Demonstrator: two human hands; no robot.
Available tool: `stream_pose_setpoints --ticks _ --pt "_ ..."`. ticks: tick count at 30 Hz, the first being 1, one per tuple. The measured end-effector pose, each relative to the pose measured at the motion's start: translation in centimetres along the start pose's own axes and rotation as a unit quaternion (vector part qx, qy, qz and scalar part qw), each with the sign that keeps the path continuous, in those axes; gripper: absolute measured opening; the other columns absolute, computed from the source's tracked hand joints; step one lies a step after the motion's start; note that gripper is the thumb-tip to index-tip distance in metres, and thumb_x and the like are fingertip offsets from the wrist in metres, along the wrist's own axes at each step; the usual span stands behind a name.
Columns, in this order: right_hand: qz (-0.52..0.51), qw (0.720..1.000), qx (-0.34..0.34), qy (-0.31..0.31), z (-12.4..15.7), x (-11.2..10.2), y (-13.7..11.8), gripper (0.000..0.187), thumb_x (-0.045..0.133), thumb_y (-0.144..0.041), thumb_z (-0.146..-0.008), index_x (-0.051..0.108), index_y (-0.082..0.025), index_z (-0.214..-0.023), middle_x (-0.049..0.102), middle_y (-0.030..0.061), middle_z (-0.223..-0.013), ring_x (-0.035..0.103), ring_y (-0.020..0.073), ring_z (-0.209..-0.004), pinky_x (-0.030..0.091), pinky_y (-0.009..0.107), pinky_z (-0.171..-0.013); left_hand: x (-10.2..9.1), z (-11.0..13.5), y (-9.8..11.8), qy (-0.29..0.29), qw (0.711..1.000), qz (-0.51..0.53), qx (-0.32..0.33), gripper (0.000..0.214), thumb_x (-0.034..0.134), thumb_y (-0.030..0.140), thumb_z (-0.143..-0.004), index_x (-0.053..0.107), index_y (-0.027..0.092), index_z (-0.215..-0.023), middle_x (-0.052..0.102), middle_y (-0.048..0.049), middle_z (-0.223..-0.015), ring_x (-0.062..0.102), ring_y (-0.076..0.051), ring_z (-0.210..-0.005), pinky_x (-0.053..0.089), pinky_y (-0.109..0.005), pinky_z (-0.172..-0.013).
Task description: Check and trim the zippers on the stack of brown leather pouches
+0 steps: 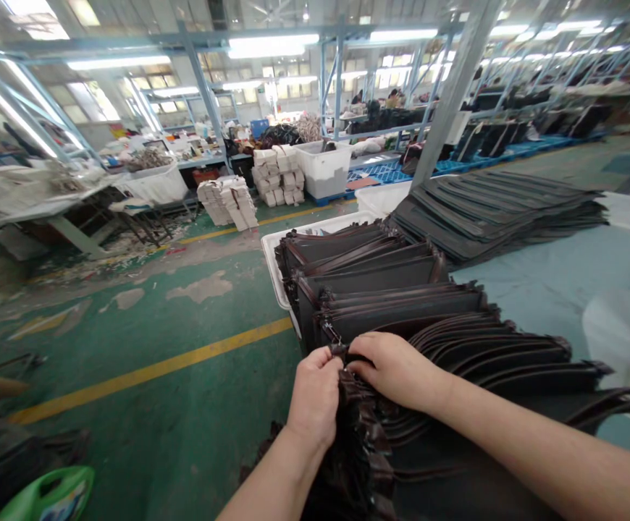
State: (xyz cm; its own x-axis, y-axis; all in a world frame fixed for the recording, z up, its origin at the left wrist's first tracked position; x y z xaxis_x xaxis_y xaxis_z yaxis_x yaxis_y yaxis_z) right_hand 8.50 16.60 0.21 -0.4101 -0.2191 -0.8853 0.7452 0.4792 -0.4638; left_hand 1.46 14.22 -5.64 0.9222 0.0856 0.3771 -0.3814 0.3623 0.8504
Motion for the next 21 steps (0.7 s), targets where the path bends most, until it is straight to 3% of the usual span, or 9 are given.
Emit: stream_pose_setpoints --ticks 4,6,8,10,16,21 --pt "-0.093 0.988 0.079 0.097 -0.2 -1.9 2.4 0.018 0.049 -0.031 -0.078 0.059 -0.018 -0.069 0.058 -0.0005 -0.064 0.053 0.0122 -0.061 0.039 0.023 -0.059 0.7 0.4 -0.4 -0.039 0.997 0.058 -0.016 0.021 0.056 0.016 -0.066 0.063 0.011 -0.085 0.059 -0.0010 -0.057 0.052 -0.011 -0.050 0.038 -0.021 -0.050" --pt "-0.065 0.986 0.057 0.140 -0.4 -2.9 1.9 0.019 0.052 -0.034 -0.076 0.061 -0.019 -0.071 0.058 0.0018 -0.071 0.053 0.0142 -0.070 0.040 0.025 -0.066 0.8 0.5 -0.4 -0.045 0.997 0.067 -0.013 0.020 0.057 0.018 -0.068 0.063 0.012 -0.086 0.060 -0.0015 -0.059 0.052 -0.011 -0.051 0.038 -0.022 -0.051" --pt "-0.034 0.991 -0.002 0.126 -0.8 -2.7 0.4 0.017 0.056 -0.035 -0.073 0.063 -0.019 -0.074 0.059 0.0035 -0.080 0.053 0.0163 -0.079 0.038 0.027 -0.073 0.7 0.5 -0.4 -0.045 0.997 0.062 -0.007 0.020 0.059 0.020 -0.068 0.063 0.011 -0.085 0.060 -0.0018 -0.060 0.053 -0.011 -0.053 0.038 -0.022 -0.051" --pt "-0.029 0.997 -0.015 0.077 -1.5 -1.6 -0.3 0.016 0.056 -0.034 -0.073 0.063 -0.020 -0.072 0.059 0.0024 -0.076 0.052 0.0153 -0.075 0.038 0.025 -0.069 0.6 0.5 -0.3 -0.043 0.998 0.046 0.004 0.021 0.060 0.022 -0.068 0.064 0.011 -0.085 0.061 -0.0019 -0.060 0.053 -0.012 -0.054 0.038 -0.022 -0.052" --pt "-0.005 0.996 0.083 0.020 -3.1 0.0 1.5 0.036 0.044 -0.035 -0.079 0.045 -0.018 -0.047 0.044 -0.0021 -0.046 0.038 0.0096 -0.047 0.026 0.023 -0.048 1.0 0.7 -0.3 -0.057 0.998 0.004 0.007 0.018 0.061 0.024 -0.068 0.065 0.011 -0.080 0.061 -0.0018 -0.060 0.052 -0.011 -0.054 0.036 -0.021 -0.051" --pt "-0.166 0.967 0.189 0.052 -3.2 0.4 4.9 0.029 0.040 -0.031 -0.079 0.044 -0.018 -0.053 0.046 -0.0019 -0.049 0.041 0.0093 -0.047 0.030 0.021 -0.046 1.3 0.9 -0.1 -0.061 0.997 0.055 -0.010 0.020 0.063 0.025 -0.066 0.065 0.012 -0.081 0.062 -0.0019 -0.061 0.053 -0.012 -0.053 0.040 -0.023 -0.053"
Point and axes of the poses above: each hand's wrist, its own z-axis away from the middle knuckle, its own x-axis out of the palm, y = z × x, the point moved 10 cm from there along -z, towards the middle knuckle
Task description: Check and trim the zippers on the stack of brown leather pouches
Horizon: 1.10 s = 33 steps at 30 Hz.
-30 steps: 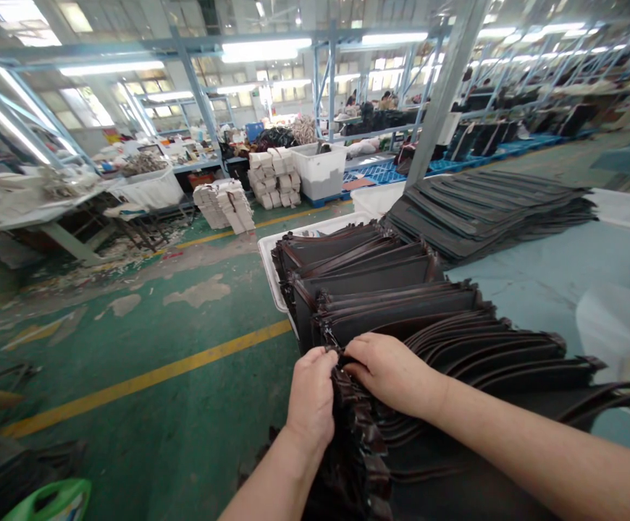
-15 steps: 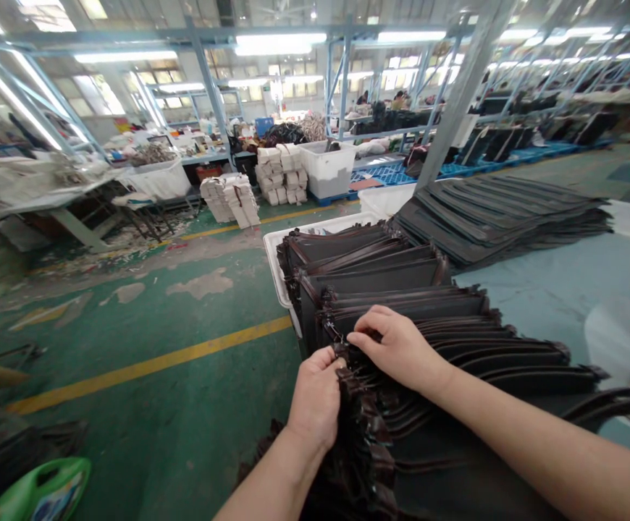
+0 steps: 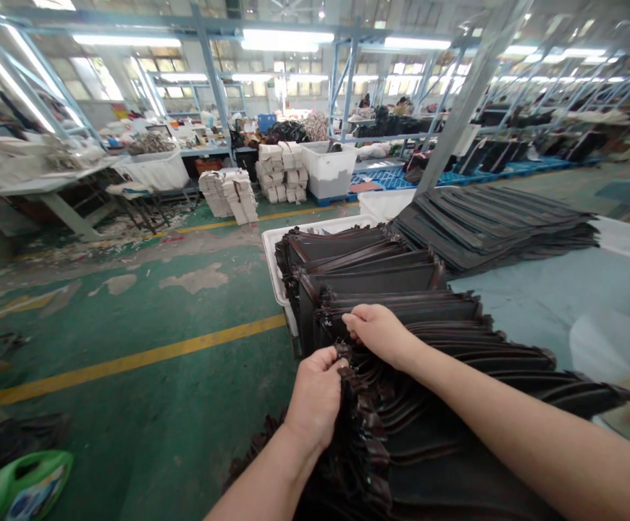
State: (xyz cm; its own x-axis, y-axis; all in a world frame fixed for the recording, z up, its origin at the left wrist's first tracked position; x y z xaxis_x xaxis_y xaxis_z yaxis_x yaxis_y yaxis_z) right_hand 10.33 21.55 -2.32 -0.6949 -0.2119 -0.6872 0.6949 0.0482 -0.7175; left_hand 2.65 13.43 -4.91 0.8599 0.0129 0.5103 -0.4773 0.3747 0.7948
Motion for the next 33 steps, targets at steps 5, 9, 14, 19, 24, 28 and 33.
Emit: stream_pose_setpoints --ticks 5,9,14,19,24,28,33 --pt "-0.004 0.999 -0.028 0.014 0.5 -0.5 -0.3 0.029 0.039 -0.031 -0.078 0.043 -0.018 -0.052 0.047 -0.0017 -0.051 0.043 0.0104 -0.051 0.032 0.022 -0.052 0.0 -0.1 0.1 -0.008 1.000 0.024 0.001 0.023 0.064 0.020 -0.064 0.064 0.012 -0.086 0.062 -0.0026 -0.063 0.055 -0.012 -0.054 0.043 -0.024 -0.055" --pt "0.038 0.999 -0.026 0.016 1.1 -0.8 -0.7 0.033 0.040 -0.033 -0.077 0.039 -0.018 -0.047 0.040 -0.0028 -0.045 0.037 0.0097 -0.047 0.029 0.023 -0.049 0.0 -0.2 0.0 -0.011 1.000 0.022 0.001 0.018 0.062 0.020 -0.065 0.066 0.011 -0.081 0.062 -0.0027 -0.060 0.055 -0.013 -0.054 0.043 -0.024 -0.055" --pt "-0.029 0.998 0.051 0.002 1.1 -0.6 0.7 0.039 0.041 -0.040 -0.077 0.041 -0.018 -0.045 0.040 -0.0029 -0.041 0.035 0.0086 -0.041 0.029 0.022 -0.045 -0.1 -0.2 0.1 -0.010 1.000 0.010 -0.002 0.018 0.063 0.023 -0.065 0.066 0.011 -0.078 0.061 -0.0022 -0.057 0.054 -0.012 -0.052 0.041 -0.024 -0.055" --pt "-0.044 0.997 0.065 0.006 1.0 -0.3 1.2 0.036 0.040 -0.037 -0.077 0.045 -0.017 -0.048 0.047 -0.0016 -0.044 0.041 0.0093 -0.045 0.034 0.022 -0.050 -0.8 -0.5 0.2 0.013 1.000 -0.005 0.000 0.024 0.064 0.033 -0.066 0.066 0.011 -0.076 0.059 -0.0012 -0.055 0.049 -0.011 -0.051 0.038 -0.023 -0.055" --pt "-0.048 0.997 0.040 -0.042 0.7 0.3 0.2 0.023 0.037 -0.022 -0.077 0.047 -0.016 -0.057 0.054 0.0000 -0.055 0.047 0.0093 -0.050 0.036 0.020 -0.048 -1.5 -0.6 -0.2 0.044 0.996 -0.071 -0.004 0.030 0.062 0.042 -0.065 0.061 0.012 -0.064 0.052 0.0008 -0.051 0.043 -0.011 -0.049 0.033 -0.023 -0.051" --pt "-0.004 0.998 0.011 -0.061 -1.2 -0.3 -0.5 0.015 0.037 -0.013 -0.075 0.051 -0.015 -0.072 0.057 0.0013 -0.062 0.049 0.0091 -0.049 0.038 0.020 -0.048 -1.1 0.3 0.7 0.034 0.977 -0.203 0.050 0.019 0.056 0.032 -0.070 0.059 0.015 -0.064 0.053 0.0003 -0.057 0.044 -0.012 -0.055 0.031 -0.022 -0.052" --pt "0.122 0.985 -0.122 -0.005 -2.1 -1.0 -2.3 0.022 0.043 -0.005 -0.071 0.056 -0.015 -0.084 0.058 0.0050 -0.083 0.051 0.0144 -0.082 0.038 0.026 -0.078 -1.3 1.6 3.7 0.094 0.894 -0.413 0.150 0.024 0.052 0.026 -0.073 0.052 0.017 -0.050 0.047 0.0007 -0.056 0.042 -0.013 -0.057 0.030 -0.024 -0.056"
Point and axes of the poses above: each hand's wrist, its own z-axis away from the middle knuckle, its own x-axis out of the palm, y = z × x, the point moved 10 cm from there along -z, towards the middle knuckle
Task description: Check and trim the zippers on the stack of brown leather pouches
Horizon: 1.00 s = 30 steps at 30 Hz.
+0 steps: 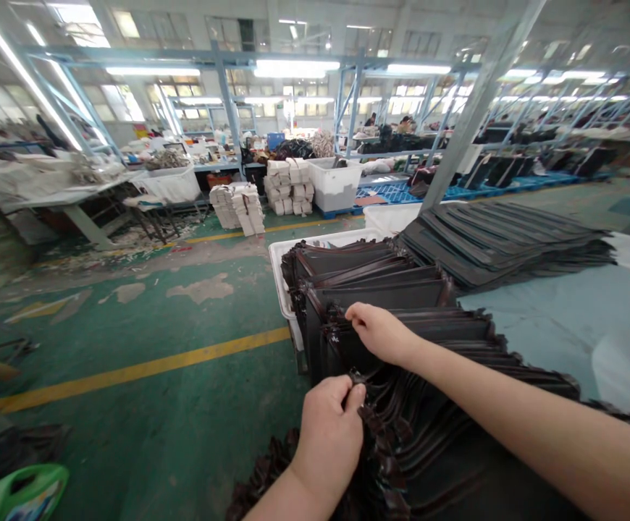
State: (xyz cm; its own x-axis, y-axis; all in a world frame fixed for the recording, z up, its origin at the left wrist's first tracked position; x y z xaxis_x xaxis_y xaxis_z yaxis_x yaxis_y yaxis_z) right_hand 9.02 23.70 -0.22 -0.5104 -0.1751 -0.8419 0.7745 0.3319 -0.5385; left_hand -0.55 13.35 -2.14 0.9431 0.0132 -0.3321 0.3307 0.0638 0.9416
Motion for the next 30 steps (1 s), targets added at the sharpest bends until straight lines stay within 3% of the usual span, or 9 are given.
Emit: stream_pose_setpoints --ticks 3,5,9,13,20,25,30 --pt "0.120 0.988 -0.094 0.005 1.3 0.9 -1.9 0.015 0.046 -0.013 -0.076 0.059 -0.015 -0.082 0.057 0.0074 -0.089 0.047 0.0182 -0.090 0.035 0.030 -0.084 -2.2 -0.9 0.6 0.083 0.996 -0.005 0.043 0.009 0.063 0.027 -0.065 0.060 0.019 -0.063 0.055 -0.0025 -0.073 0.049 -0.017 -0.072 0.034 -0.025 -0.067" --pt "0.152 0.983 -0.104 0.003 2.0 1.2 -2.3 0.015 0.048 -0.015 -0.077 0.059 -0.015 -0.086 0.057 0.0079 -0.091 0.046 0.0189 -0.092 0.034 0.030 -0.085 -3.0 -1.9 -0.7 0.113 0.992 0.060 0.014 0.017 0.065 0.028 -0.063 0.063 0.019 -0.076 0.058 -0.0047 -0.082 0.051 -0.019 -0.079 0.035 -0.026 -0.072" --pt "0.185 0.980 -0.074 0.003 2.3 1.1 -2.2 0.016 0.053 -0.018 -0.074 0.057 -0.016 -0.090 0.058 0.0079 -0.092 0.044 0.0211 -0.094 0.033 0.033 -0.084 -2.1 -3.4 -4.3 0.093 0.975 0.176 -0.096 0.022 0.055 0.034 -0.071 0.062 0.016 -0.081 0.060 -0.0038 -0.073 0.052 -0.016 -0.067 0.037 -0.024 -0.063" --pt "0.199 0.979 -0.040 0.019 2.2 0.7 -1.7 0.021 0.057 -0.024 -0.072 0.056 -0.018 -0.092 0.057 0.0076 -0.094 0.042 0.0245 -0.098 0.032 0.038 -0.083 -1.3 -3.4 -5.7 0.084 0.963 0.213 -0.142 0.021 0.060 0.025 -0.064 0.061 0.014 -0.082 0.058 -0.0007 -0.066 0.048 -0.011 -0.056 0.036 -0.022 -0.057" --pt "0.157 0.987 -0.033 0.025 2.5 0.7 -1.1 0.027 0.059 -0.022 -0.068 0.052 -0.015 -0.094 0.053 0.0090 -0.096 0.043 0.0219 -0.096 0.034 0.032 -0.083 0.0 -2.8 -5.3 0.051 0.952 0.255 -0.164 0.019 0.063 0.028 -0.062 0.056 0.014 -0.073 0.053 0.0024 -0.056 0.046 -0.010 -0.052 0.034 -0.022 -0.052" --pt "0.145 0.987 -0.041 0.052 2.9 0.2 -1.4 0.022 0.057 -0.018 -0.069 0.053 -0.014 -0.090 0.052 0.0086 -0.093 0.044 0.0209 -0.092 0.035 0.030 -0.082 2.0 -3.4 -3.3 -0.076 0.941 0.302 -0.135 0.028 0.067 0.039 -0.060 0.062 0.012 -0.070 0.058 -0.0008 -0.058 0.051 -0.014 -0.057 0.038 -0.025 -0.058" --pt "0.154 0.986 -0.038 0.052 3.6 -0.3 -1.8 0.017 0.057 -0.021 -0.071 0.056 -0.017 -0.087 0.054 0.0082 -0.090 0.043 0.0221 -0.093 0.034 0.032 -0.081 1.6 -5.0 -3.8 -0.028 0.943 0.298 -0.145 0.031 0.070 0.038 -0.055 0.064 0.010 -0.067 0.057 -0.0018 -0.053 0.052 -0.015 -0.054 0.037 -0.026 -0.055"
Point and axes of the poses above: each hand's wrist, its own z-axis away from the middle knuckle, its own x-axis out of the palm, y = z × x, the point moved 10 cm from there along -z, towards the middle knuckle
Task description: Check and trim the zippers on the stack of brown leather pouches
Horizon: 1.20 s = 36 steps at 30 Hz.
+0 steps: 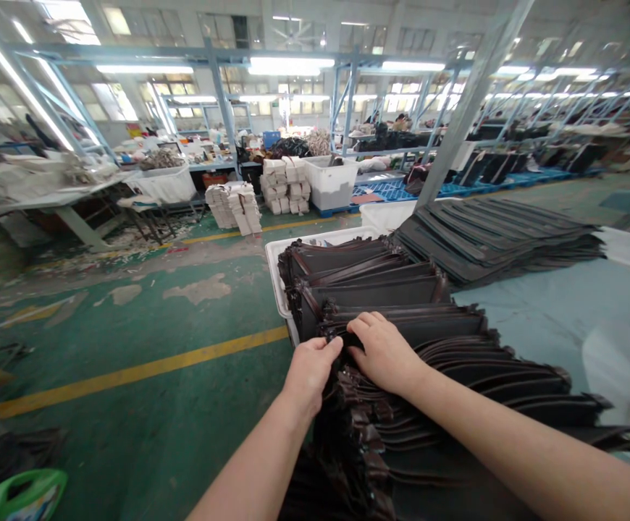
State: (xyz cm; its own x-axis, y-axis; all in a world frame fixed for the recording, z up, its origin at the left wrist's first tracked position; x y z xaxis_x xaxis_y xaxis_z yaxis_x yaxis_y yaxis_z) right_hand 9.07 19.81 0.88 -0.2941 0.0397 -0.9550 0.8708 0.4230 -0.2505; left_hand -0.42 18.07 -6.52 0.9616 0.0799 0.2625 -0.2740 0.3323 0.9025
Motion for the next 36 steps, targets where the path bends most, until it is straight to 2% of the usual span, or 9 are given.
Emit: stream_pose_setpoints --ticks 4,9,14,20,23,26,29,32,36 --pt "-0.009 1.000 0.001 0.018 0.8 -0.8 0.0 0.018 0.059 -0.023 -0.067 0.059 -0.019 -0.085 0.054 0.0063 -0.087 0.045 0.0233 -0.093 0.034 0.035 -0.080 0.2 0.0 -0.3 0.010 1.000 0.006 0.004 0.030 0.065 0.035 -0.060 0.065 0.009 -0.075 0.059 -0.0030 -0.058 0.051 -0.014 -0.054 0.037 -0.025 -0.054" --pt "-0.112 0.993 -0.040 0.009 1.2 -0.7 -0.4 0.013 0.052 -0.022 -0.073 0.060 -0.018 -0.083 0.054 0.0045 -0.084 0.051 0.0161 -0.080 0.040 0.027 -0.075 0.8 0.7 0.3 -0.006 1.000 0.023 0.014 0.029 0.065 0.035 -0.061 0.065 0.010 -0.075 0.061 -0.0038 -0.062 0.053 -0.014 -0.058 0.039 -0.025 -0.056" --pt "-0.131 0.989 -0.070 -0.017 1.1 -0.4 -1.0 0.013 0.054 -0.019 -0.072 0.059 -0.019 -0.083 0.058 0.0027 -0.082 0.054 0.0154 -0.078 0.040 0.025 -0.072 0.1 -0.1 0.2 0.056 0.998 0.006 -0.021 0.025 0.067 0.035 -0.056 0.060 0.011 -0.056 0.054 -0.0010 -0.046 0.048 -0.013 -0.044 0.034 -0.024 -0.045" --pt "-0.091 0.990 -0.100 -0.043 1.4 -0.2 -1.7 0.013 0.055 -0.022 -0.072 0.060 -0.019 -0.084 0.060 0.0019 -0.082 0.055 0.0162 -0.076 0.039 0.026 -0.070 -0.6 -0.8 -0.6 0.111 0.993 0.017 -0.019 0.010 0.057 0.018 -0.055 0.053 0.013 -0.046 0.048 0.0022 -0.040 0.041 -0.010 -0.039 0.030 -0.023 -0.041" --pt "-0.092 0.990 -0.097 -0.049 1.5 -0.1 -1.7 0.014 0.055 -0.024 -0.073 0.060 -0.019 -0.085 0.061 0.0024 -0.083 0.055 0.0165 -0.077 0.038 0.026 -0.071 -0.7 -0.6 -0.9 0.106 0.994 0.032 -0.012 0.010 0.059 0.022 -0.056 0.056 0.013 -0.051 0.053 0.0012 -0.046 0.046 -0.011 -0.044 0.034 -0.023 -0.045" --pt "-0.093 0.990 -0.091 -0.053 1.6 0.0 -1.6 0.012 0.056 -0.026 -0.072 0.059 -0.019 -0.081 0.061 0.0023 -0.080 0.055 0.0165 -0.076 0.037 0.026 -0.070 -0.2 -0.2 -1.0 0.074 0.995 0.059 -0.014 0.025 0.062 0.037 -0.059 0.061 0.012 -0.060 0.057 -0.0018 -0.053 0.050 -0.013 -0.051 0.038 -0.025 -0.051" --pt "-0.089 0.990 -0.091 -0.056 1.7 0.0 -1.6 0.007 0.056 -0.024 -0.072 0.057 -0.019 -0.076 0.061 0.0013 -0.076 0.054 0.0154 -0.071 0.036 0.025 -0.067 0.1 -0.1 -0.8 0.069 0.996 0.062 -0.020 0.037 0.064 0.047 -0.058 0.062 0.011 -0.060 0.056 -0.0025 -0.051 0.049 -0.014 -0.051 0.037 -0.025 -0.050" --pt "-0.090 0.990 -0.095 -0.057 1.8 -0.1 -1.7 0.006 0.055 -0.024 -0.072 0.057 -0.019 -0.075 0.061 0.0014 -0.077 0.054 0.0153 -0.072 0.037 0.025 -0.067 -0.1 0.0 -0.6 0.089 0.995 0.038 -0.018 0.037 0.067 0.047 -0.054 0.059 0.011 -0.055 0.054 -0.0012 -0.049 0.047 -0.012 -0.048 0.035 -0.025 -0.049" --pt "-0.088 0.989 -0.101 -0.057 1.9 -0.1 -1.7 0.009 0.055 -0.024 -0.073 0.058 -0.019 -0.079 0.062 0.0020 -0.078 0.055 0.0161 -0.075 0.037 0.025 -0.069 0.1 0.0 -0.5 0.086 0.996 0.037 -0.007 0.026 0.069 0.034 -0.053 0.060 0.010 -0.057 0.054 -0.0009 -0.051 0.049 -0.013 -0.052 0.037 -0.025 -0.051"
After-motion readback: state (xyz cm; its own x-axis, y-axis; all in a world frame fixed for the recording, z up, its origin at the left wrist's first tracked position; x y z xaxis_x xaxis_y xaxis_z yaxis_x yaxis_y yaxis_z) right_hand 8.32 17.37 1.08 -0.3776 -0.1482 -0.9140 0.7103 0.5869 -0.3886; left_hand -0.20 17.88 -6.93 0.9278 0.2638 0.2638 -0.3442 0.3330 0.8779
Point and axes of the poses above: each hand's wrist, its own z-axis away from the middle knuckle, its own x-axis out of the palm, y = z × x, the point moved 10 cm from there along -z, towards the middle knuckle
